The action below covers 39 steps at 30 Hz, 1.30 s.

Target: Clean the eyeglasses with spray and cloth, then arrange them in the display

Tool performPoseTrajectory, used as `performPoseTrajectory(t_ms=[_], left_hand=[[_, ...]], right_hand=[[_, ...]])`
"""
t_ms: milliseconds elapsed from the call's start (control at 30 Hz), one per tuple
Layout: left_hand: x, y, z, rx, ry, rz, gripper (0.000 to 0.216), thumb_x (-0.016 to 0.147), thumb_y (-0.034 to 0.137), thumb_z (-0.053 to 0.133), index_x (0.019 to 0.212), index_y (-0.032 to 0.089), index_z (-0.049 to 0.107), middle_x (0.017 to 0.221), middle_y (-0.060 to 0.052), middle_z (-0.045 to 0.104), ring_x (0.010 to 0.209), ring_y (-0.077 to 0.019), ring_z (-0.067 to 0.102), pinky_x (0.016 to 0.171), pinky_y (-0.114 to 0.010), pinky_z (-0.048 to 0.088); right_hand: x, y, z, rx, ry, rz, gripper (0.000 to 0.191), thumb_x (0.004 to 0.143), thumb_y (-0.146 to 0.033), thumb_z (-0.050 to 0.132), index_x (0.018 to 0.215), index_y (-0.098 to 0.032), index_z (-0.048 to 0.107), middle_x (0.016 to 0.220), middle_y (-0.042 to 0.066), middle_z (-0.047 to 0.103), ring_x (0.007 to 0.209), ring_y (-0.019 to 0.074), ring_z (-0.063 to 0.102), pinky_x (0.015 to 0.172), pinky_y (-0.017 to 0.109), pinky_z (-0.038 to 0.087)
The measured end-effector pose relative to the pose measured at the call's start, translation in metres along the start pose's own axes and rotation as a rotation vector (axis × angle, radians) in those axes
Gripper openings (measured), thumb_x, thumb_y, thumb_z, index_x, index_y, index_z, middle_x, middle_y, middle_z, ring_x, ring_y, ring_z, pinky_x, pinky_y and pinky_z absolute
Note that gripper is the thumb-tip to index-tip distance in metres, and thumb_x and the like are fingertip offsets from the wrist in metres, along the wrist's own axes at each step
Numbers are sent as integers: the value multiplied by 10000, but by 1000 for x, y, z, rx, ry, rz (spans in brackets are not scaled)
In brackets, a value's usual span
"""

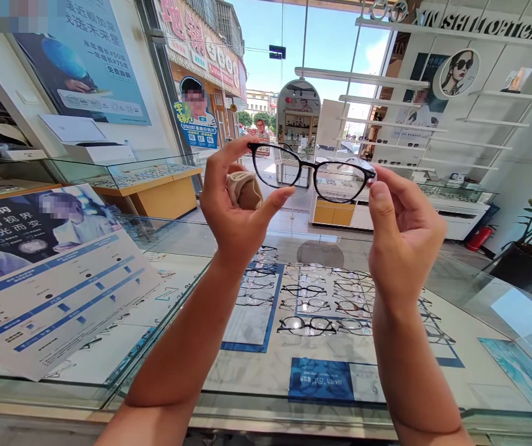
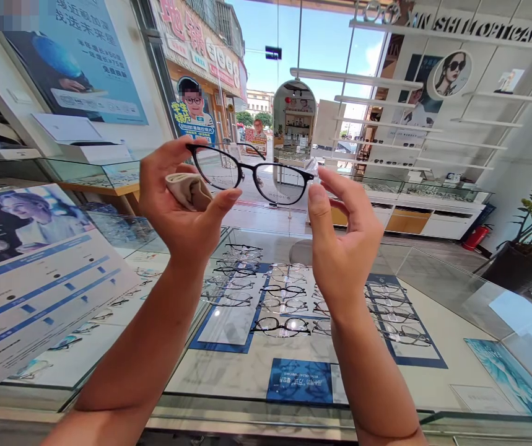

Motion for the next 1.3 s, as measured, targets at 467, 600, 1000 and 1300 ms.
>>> performPoseTrajectory(t_ms=[467,600,1000,1300], left_hand=[[0,34,-7,76,-17,64,750,786,693,948,1395,368,655,1334,-78,699,1310,-354,660,1047,-542,608],[-2,34,-7,53,-41,63,806,785,743,922,1436,365,635,1366,-83,684,1376,-373,621,1059,-550,594],[-10,12,4,-27,-23,55,881,751,787,910,1472,388,600,1463,-93,657,1366,-363,627,1063,-509,574],[-11,10,10,66,12,39,740,826,733,892,1421,379,633,1390,-80,724,1237,-326,705,995,-504,613]], right_hand=[[10,27,-1,34,-2,69,374,1061,-545,660,1219,-243,816,1147,72,820,1034,213,785,941,417,649],[10,32,1,51,-24,84,385,1066,-560,645,1215,-245,808,1158,74,821,1062,214,790,954,413,650],[11,27,1,-1,0,36,349,1084,-513,613,1222,-252,799,1159,71,811,1026,207,779,896,389,637],[10,19,-1,29,62,10,250,1043,-450,695,1110,-239,811,1046,47,802,934,193,755,844,378,615]])
Point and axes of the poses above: each hand's wrist, its own x-axis towards the middle knuckle, its own z-axis out of the palm, y = z × x, the point moved 4 cm from there along x, towards the middle knuckle
